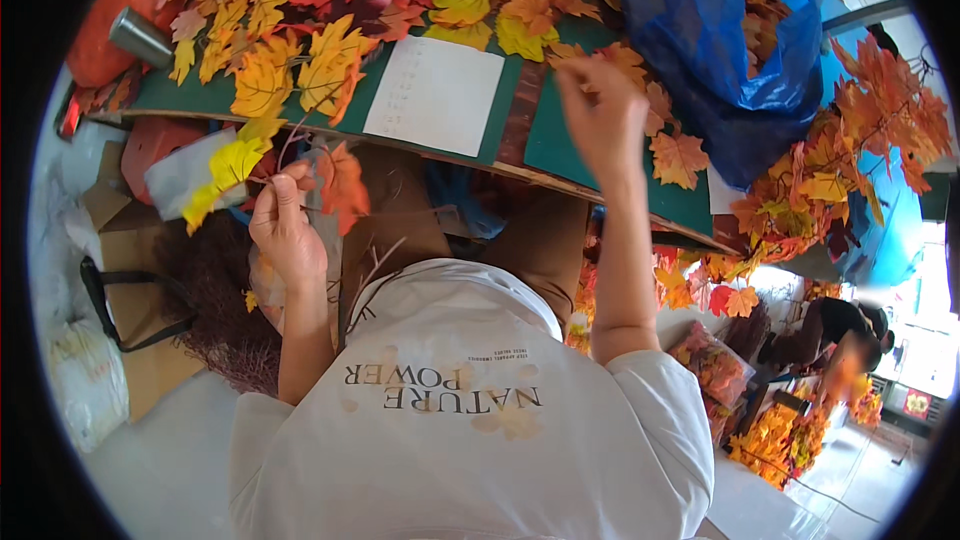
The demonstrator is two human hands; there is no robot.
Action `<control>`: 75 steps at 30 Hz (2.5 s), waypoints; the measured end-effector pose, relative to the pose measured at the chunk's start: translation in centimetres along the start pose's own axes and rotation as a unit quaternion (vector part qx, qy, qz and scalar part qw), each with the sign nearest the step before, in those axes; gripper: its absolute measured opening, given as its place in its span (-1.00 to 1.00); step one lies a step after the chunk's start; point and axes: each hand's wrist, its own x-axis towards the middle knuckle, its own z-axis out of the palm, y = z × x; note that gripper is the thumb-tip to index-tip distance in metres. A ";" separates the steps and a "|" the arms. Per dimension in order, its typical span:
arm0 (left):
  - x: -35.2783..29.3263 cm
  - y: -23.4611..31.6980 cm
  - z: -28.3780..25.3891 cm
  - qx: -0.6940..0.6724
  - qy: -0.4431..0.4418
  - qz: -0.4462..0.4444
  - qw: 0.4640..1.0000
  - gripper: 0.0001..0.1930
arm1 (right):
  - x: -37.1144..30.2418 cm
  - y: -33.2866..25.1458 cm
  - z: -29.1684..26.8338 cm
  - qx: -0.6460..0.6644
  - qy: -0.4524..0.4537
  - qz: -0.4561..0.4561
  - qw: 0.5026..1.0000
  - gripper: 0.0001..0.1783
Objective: Assemble artificial maple leaves onto a wire stem to create a decorative branch.
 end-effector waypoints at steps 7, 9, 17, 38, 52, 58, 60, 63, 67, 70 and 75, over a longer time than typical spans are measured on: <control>-0.1 1.4 -0.4 -0.138 -0.117 -0.096 0.979 -0.73 | 3.9 7.6 0.8 -0.375 -0.068 -0.137 0.914 -0.61; 0.2 1.3 -0.1 -0.342 -0.146 -0.269 0.888 -0.73 | 4.6 7.1 1.0 -0.423 -0.216 -0.034 0.879 -0.69; -0.3 2.3 0.7 -0.359 -0.197 -0.205 0.889 -0.75 | 5.7 9.5 1.4 -0.351 -0.225 -0.003 0.909 -0.85; -0.1 0.9 8.7 -0.128 -0.280 -0.091 0.947 -0.86 | 3.8 5.3 -3.4 0.154 -0.055 0.269 0.949 -0.76; -2.9 -0.3 12.2 -0.216 -0.253 -0.225 0.916 -0.84 | -6.8 -6.7 4.2 0.649 -0.035 0.348 0.676 -0.93; -3.0 -0.6 11.8 -0.220 -0.271 -0.232 0.908 -0.82 | -7.1 -6.8 3.5 0.507 -0.019 0.284 0.813 -0.85; -3.0 -0.8 11.7 -0.219 -0.272 -0.237 0.907 -0.82 | -7.1 -6.7 3.4 0.519 -0.002 0.273 0.810 -0.84; -2.9 -0.8 11.7 -0.222 -0.270 -0.248 0.903 -0.82 | -6.9 -6.2 3.1 0.613 0.007 0.389 0.688 -0.86; -3.1 -0.5 11.9 -0.223 -0.259 -0.253 0.905 -0.81 | -7.8 -3.8 4.5 0.802 0.065 0.480 0.350 -0.90; -3.6 -0.3 12.4 -0.181 -0.268 -0.233 0.917 -0.80 | -8.1 -5.1 4.7 0.752 0.060 0.518 0.403 -0.88; -3.5 -0.5 12.7 -0.152 -0.302 -0.218 0.915 -0.80 | -8.9 -5.7 4.7 0.750 0.001 0.494 0.440 -0.78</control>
